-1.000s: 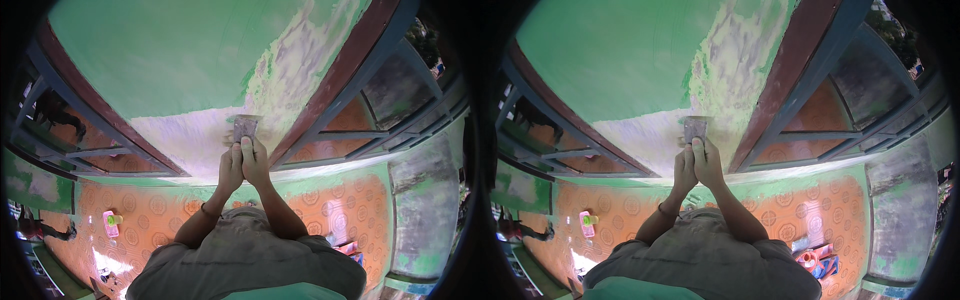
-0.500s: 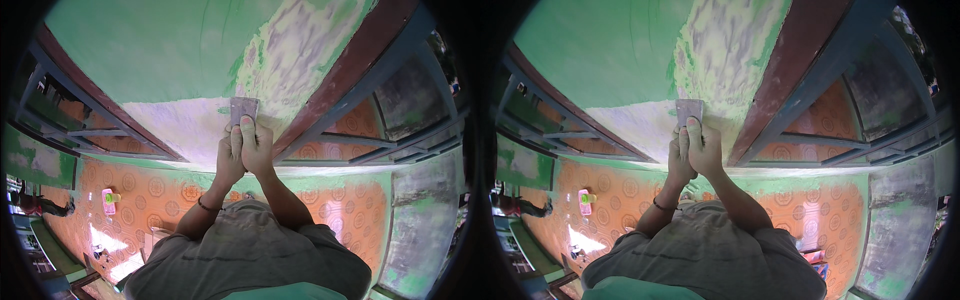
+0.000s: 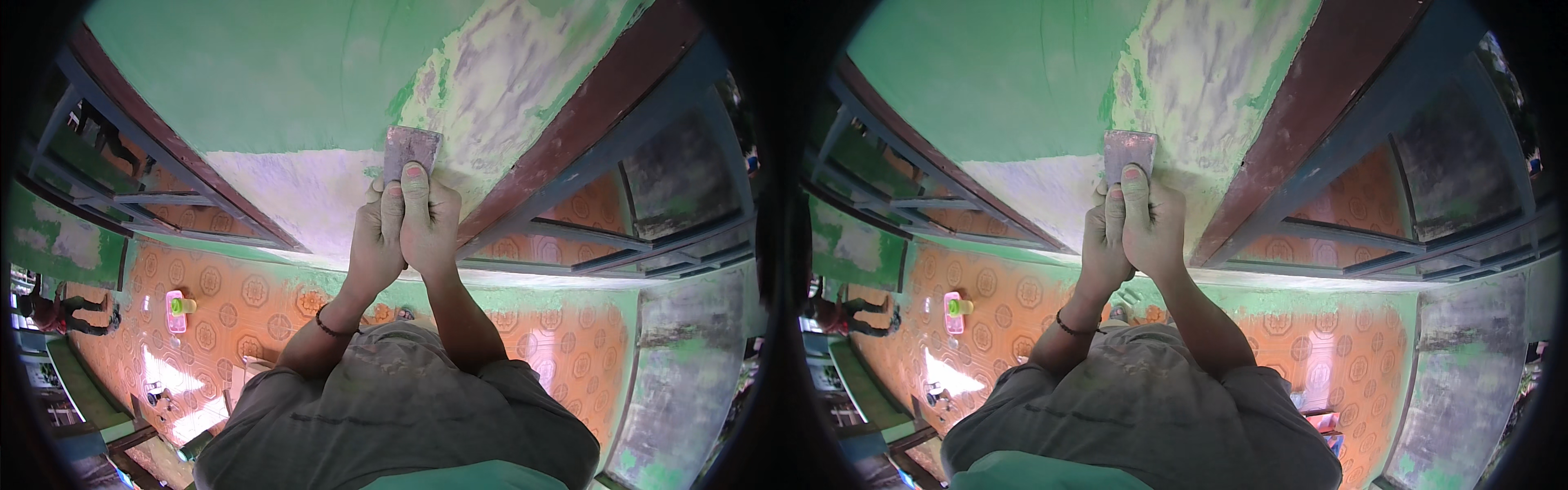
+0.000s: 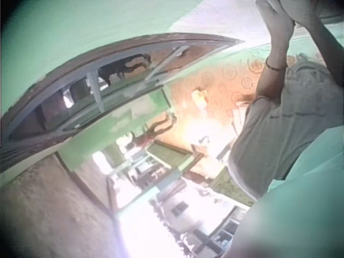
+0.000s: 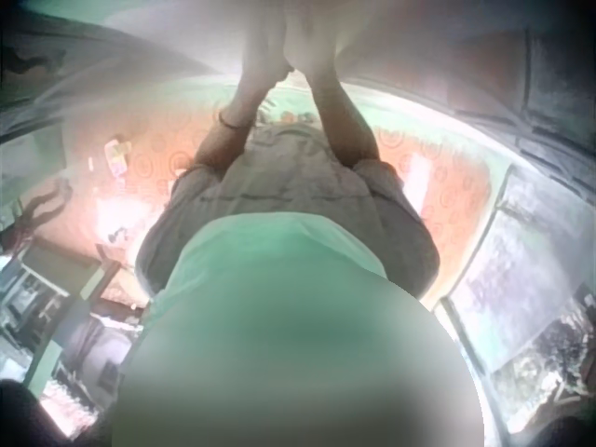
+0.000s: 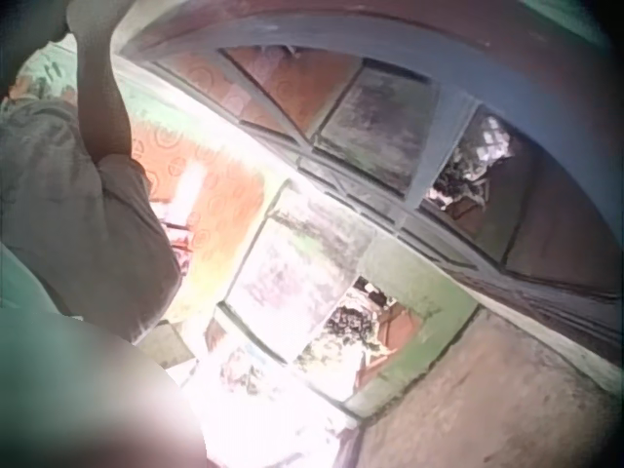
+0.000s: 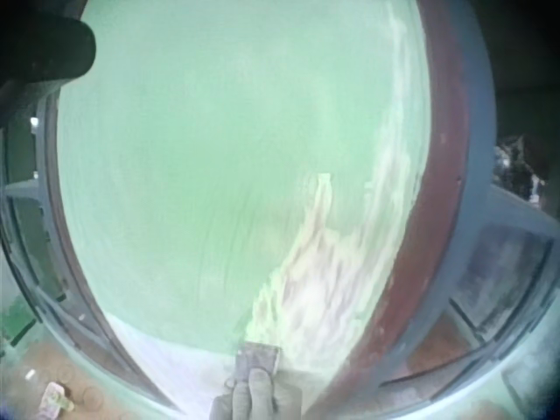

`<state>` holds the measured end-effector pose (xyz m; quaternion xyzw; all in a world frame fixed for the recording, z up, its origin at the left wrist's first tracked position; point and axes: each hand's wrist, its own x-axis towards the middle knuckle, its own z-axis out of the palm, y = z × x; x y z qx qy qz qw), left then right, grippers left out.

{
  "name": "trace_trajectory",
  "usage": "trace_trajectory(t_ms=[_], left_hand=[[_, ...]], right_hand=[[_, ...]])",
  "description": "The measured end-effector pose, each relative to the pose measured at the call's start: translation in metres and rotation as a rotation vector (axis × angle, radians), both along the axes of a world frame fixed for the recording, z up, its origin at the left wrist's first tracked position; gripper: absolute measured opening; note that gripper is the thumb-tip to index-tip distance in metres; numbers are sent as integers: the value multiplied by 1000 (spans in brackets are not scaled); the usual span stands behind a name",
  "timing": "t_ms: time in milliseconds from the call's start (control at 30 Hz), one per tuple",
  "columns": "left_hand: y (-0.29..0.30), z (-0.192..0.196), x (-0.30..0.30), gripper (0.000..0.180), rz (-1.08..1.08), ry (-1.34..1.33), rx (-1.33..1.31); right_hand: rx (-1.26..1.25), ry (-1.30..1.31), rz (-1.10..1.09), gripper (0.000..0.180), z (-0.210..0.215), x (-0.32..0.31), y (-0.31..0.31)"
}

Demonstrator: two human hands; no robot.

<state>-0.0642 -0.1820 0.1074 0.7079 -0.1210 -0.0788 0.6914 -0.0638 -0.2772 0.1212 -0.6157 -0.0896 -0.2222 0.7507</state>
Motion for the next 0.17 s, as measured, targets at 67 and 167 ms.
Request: trace_trajectory(t_ms=[67, 167], left_hand=[[-1, 0, -4, 51, 34, -196, 0], [-3, -8, -2, 51, 39, -229, -46]], right_hand=[[31, 9, -24, 43, -2, -3, 8], [25, 39, -18, 43, -9, -3, 7]])
